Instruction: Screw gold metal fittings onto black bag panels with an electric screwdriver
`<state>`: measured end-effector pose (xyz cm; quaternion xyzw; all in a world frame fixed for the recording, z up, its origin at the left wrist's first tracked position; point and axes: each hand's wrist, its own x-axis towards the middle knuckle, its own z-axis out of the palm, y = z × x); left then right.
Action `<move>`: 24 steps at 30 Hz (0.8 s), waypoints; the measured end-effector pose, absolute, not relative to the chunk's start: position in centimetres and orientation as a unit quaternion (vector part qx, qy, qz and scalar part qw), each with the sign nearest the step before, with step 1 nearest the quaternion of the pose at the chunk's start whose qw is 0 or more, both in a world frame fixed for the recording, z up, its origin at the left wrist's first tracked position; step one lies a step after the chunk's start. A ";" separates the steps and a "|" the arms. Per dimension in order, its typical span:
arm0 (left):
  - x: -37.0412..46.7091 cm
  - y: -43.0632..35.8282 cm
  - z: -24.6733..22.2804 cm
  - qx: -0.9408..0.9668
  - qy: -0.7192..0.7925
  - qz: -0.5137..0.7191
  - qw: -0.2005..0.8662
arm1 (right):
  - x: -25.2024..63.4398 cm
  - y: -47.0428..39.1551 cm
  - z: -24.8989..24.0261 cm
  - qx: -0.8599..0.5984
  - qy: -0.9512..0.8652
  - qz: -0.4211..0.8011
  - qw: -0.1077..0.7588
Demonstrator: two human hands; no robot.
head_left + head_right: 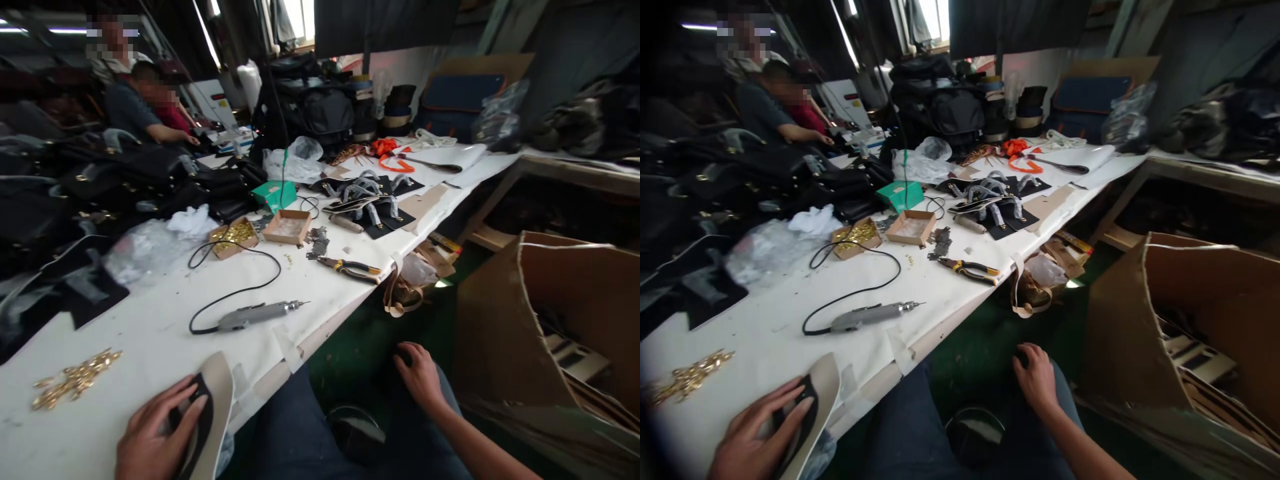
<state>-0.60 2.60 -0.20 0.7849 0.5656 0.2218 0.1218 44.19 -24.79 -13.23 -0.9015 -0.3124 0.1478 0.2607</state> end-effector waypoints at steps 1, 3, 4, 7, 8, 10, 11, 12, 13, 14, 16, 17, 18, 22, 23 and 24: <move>-0.6 2.5 -0.2 0.780 0.568 0.227 0.131 | 43.7 -23.7 -12.0 -0.870 -0.330 0.138 0.339; -0.5 2.3 0.0 0.778 0.564 0.236 0.144 | 42.5 -20.9 -8.4 -0.799 -0.374 0.121 0.456; -0.4 2.2 0.1 0.780 0.560 0.242 0.143 | 41.8 -19.2 -6.2 -0.771 -0.398 0.112 0.484; -0.4 1.9 0.1 0.785 0.547 0.256 0.138 | 40.2 -13.8 0.3 -0.699 -0.472 0.079 0.531; -0.4 1.9 0.1 0.786 0.544 0.259 0.136 | 39.8 -11.9 2.0 -0.684 -0.490 0.086 0.533; -0.6 1.9 -0.1 0.788 0.540 0.263 0.133 | 39.4 -8.0 4.1 -0.680 -0.523 0.125 0.499; -0.7 1.9 -0.3 0.790 0.538 0.264 0.131 | 39.3 -6.1 4.6 -0.701 -0.526 0.135 0.463; -0.8 2.0 -0.5 0.791 0.536 0.265 0.129 | 39.4 -4.3 4.7 -0.727 -0.524 0.139 0.421; -0.9 2.0 -0.6 0.791 0.535 0.268 0.126 | 39.5 -2.6 4.5 -0.742 -0.523 0.141 0.395; -1.0 2.0 -0.8 0.792 0.533 0.270 0.122 | 39.6 -1.0 4.2 -0.754 -0.521 0.139 0.374; -1.2 2.1 -1.2 0.796 0.526 0.276 0.114 | 40.0 1.7 3.3 -0.772 -0.518 0.137 0.341; -1.3 2.1 -1.5 0.798 0.522 0.280 0.110 | 40.1 2.8 2.9 -0.781 -0.515 0.136 0.324; -1.3 2.1 -1.7 0.801 0.517 0.284 0.106 | 40.3 3.8 2.6 -0.791 -0.511 0.135 0.306; -1.6 2.0 -2.3 0.805 0.510 0.289 0.097 | 40.7 6.9 1.9 -0.823 -0.496 0.132 0.241; -1.6 1.9 -2.3 0.805 0.510 0.287 0.097 | 40.7 7.5 1.9 -0.829 -0.494 0.131 0.228; -1.6 1.9 -2.4 0.806 0.510 0.285 0.098 | 40.8 8.0 1.9 -0.833 -0.492 0.131 0.217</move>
